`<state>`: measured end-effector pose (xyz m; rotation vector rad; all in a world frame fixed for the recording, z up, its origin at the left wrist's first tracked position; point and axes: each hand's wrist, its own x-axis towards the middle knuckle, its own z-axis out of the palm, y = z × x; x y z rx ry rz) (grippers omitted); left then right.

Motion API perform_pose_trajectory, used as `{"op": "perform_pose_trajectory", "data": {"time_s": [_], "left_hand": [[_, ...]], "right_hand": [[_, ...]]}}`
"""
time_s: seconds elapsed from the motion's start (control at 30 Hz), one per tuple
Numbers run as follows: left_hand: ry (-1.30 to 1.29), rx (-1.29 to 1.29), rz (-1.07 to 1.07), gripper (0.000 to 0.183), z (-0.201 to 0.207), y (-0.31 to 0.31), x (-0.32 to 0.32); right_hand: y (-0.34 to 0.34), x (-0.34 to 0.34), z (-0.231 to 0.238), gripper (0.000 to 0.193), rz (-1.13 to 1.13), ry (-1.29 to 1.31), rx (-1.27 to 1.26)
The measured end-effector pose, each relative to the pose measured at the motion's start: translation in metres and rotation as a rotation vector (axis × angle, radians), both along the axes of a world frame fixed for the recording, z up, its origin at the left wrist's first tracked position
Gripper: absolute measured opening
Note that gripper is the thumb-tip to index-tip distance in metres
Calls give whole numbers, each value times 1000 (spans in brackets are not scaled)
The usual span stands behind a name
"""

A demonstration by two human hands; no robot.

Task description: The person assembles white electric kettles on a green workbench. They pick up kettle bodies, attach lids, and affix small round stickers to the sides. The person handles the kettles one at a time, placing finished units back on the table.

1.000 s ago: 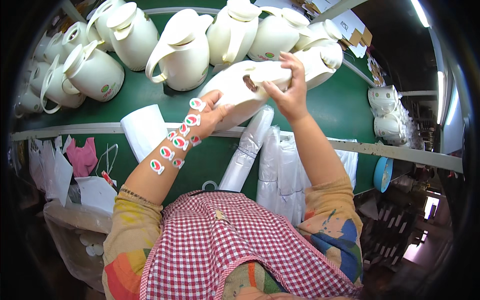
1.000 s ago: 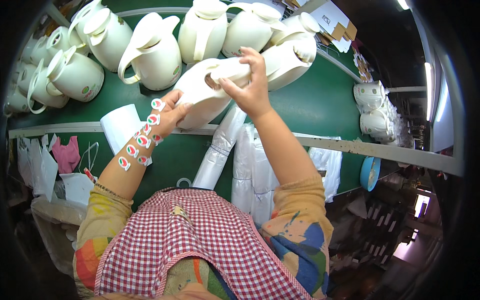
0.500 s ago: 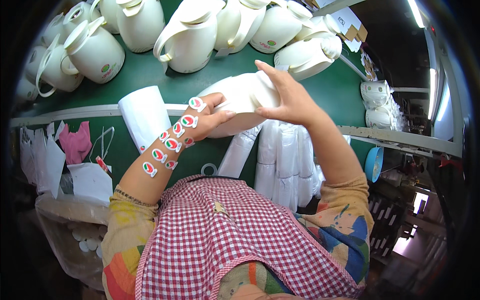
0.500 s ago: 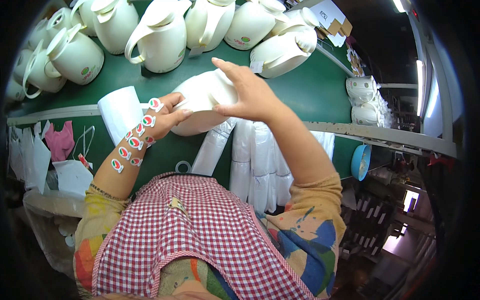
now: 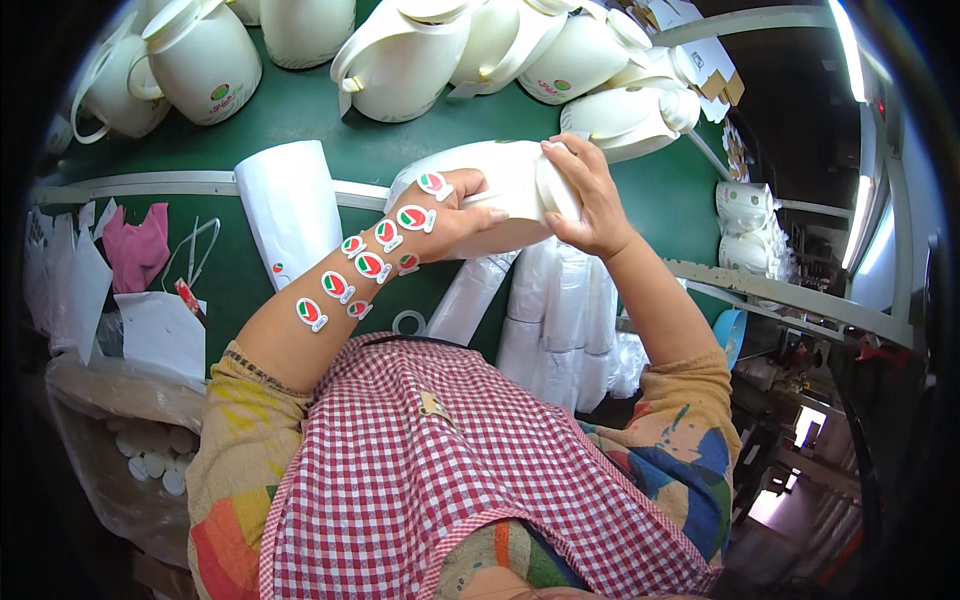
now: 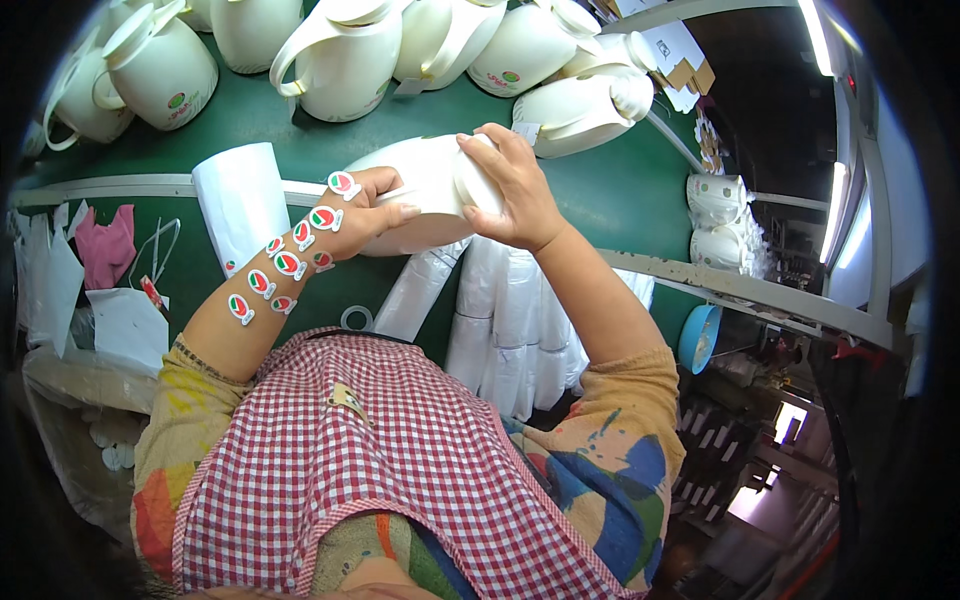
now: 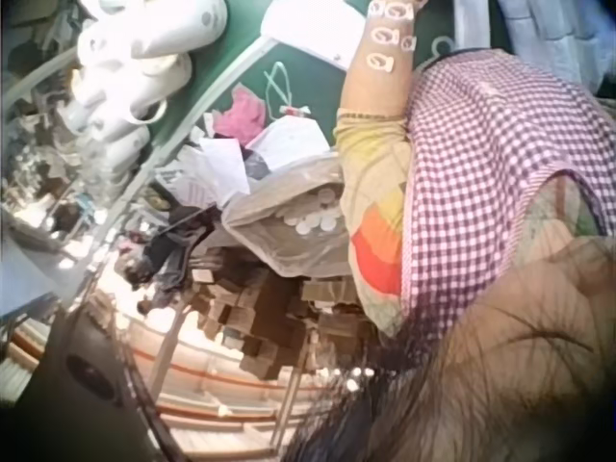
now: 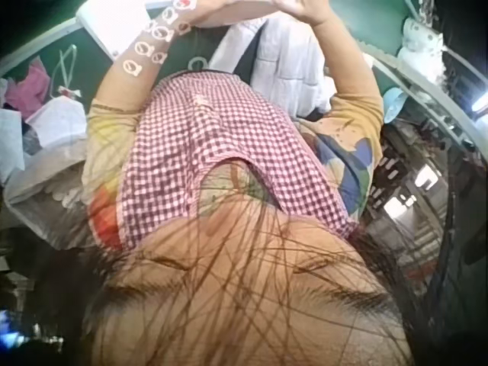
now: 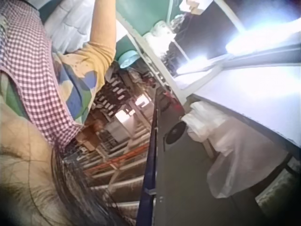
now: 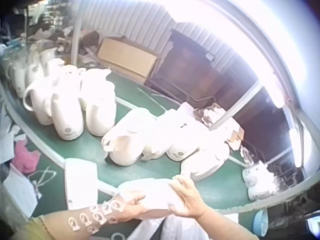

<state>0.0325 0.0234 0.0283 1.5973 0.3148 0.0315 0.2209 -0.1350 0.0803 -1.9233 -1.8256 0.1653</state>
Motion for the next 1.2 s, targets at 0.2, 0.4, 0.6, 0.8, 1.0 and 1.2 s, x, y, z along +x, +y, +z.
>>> {"op": "perform_pose_trajectory", "data": {"time_s": [0.2, 0.4, 0.6, 0.8, 1.0, 1.2], "left_hand": [[-12, -26, 4, 28, 0, -4, 5], [25, -128, 56, 25, 9, 15, 5], [-10, -24, 17, 26, 2, 11, 5], [-48, -60, 3, 26, -3, 5, 7], [10, -15, 10, 29, 6, 8, 8], [-17, 47, 56, 33, 6, -8, 9]], "right_hand": [[-3, -5, 11, 71, -81, 53, -83], [-4, 10, 26, 74, 5, 110, -1], [6, 3, 11, 72, -29, 66, -65], [3, 8, 10, 70, 106, -174, -1], [10, 13, 5, 68, 127, -67, 39], [14, -3, 7, 67, -159, -53, -67]]}}
